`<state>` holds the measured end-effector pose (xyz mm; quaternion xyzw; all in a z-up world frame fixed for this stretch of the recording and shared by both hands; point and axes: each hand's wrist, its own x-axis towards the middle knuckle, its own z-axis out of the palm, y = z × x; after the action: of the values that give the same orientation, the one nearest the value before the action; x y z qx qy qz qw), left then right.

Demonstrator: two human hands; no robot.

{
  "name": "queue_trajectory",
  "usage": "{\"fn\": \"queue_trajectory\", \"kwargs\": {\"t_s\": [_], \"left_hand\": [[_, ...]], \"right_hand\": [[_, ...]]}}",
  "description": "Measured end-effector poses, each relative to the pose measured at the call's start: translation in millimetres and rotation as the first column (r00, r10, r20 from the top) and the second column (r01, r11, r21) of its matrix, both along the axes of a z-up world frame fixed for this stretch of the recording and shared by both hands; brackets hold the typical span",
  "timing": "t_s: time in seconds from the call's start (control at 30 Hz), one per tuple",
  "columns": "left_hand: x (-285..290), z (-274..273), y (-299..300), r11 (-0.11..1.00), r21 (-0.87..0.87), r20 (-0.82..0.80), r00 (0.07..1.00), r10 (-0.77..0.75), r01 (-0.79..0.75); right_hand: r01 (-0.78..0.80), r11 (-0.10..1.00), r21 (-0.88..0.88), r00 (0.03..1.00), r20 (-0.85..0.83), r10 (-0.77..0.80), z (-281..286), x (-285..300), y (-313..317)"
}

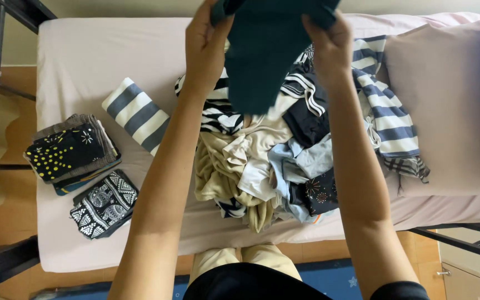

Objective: The person folds various pieces of clothing, including shorts and shirts, on a bed. They pick up each item, smooth it out, fold it into a neat rectangle, and place it on a growing stack of folded clothes.

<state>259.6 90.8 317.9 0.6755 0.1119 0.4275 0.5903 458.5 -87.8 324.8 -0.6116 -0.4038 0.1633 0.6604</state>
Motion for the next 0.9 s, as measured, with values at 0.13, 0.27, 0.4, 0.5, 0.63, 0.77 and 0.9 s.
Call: {"fn": "queue_trajectory", "kwargs": {"t_s": [0.13,0.27,0.4,0.5,0.63,0.77,0.9], "left_hand": [[-29.5,7.9,-20.2,0.986,0.056,0.327,0.93,-0.166,0.156],[-79.3,-93.3,-43.2,0.977,0.025,-0.077,0.975,-0.209,0.211],[-137.6,-237.6,-84.1,0.948,-0.037,-0.406,0.862,-0.304,0.316],[-170.3,-271.5,-119.3,0.919,-0.259,-0.59,0.704,-0.395,0.299],[-169.2,-260.5,-117.0,0.921,-0.306,-0.674,0.629,-0.388,0.241],[-132.0,-254.6,-83.5,0.963,-0.203,-0.625,0.733,-0.268,0.178],[-83.4,-238.3,-50.8,0.947,-0.32,-0.427,0.887,-0.177,0.035]], "right_hand": [[-0.063,0.991,0.119,0.995,0.085,0.053,2.6,-24.3,-36.6],[-0.109,0.97,-0.219,0.989,0.072,0.127,-113.5,-35.3,-92.7],[-0.194,0.756,-0.625,0.962,0.029,0.271,-260.8,-71.1,-157.7],[-0.234,0.571,-0.787,0.972,-0.178,0.153,-255.7,-131.7,-174.0],[-0.251,0.764,-0.594,0.968,-0.171,0.185,-276.5,-144.0,-173.3],[-0.014,0.848,-0.53,0.998,-0.06,-0.021,-279.4,-113.5,-132.5],[0.188,0.845,-0.501,0.937,-0.166,-0.307,-277.8,-69.0,-76.3]]}}
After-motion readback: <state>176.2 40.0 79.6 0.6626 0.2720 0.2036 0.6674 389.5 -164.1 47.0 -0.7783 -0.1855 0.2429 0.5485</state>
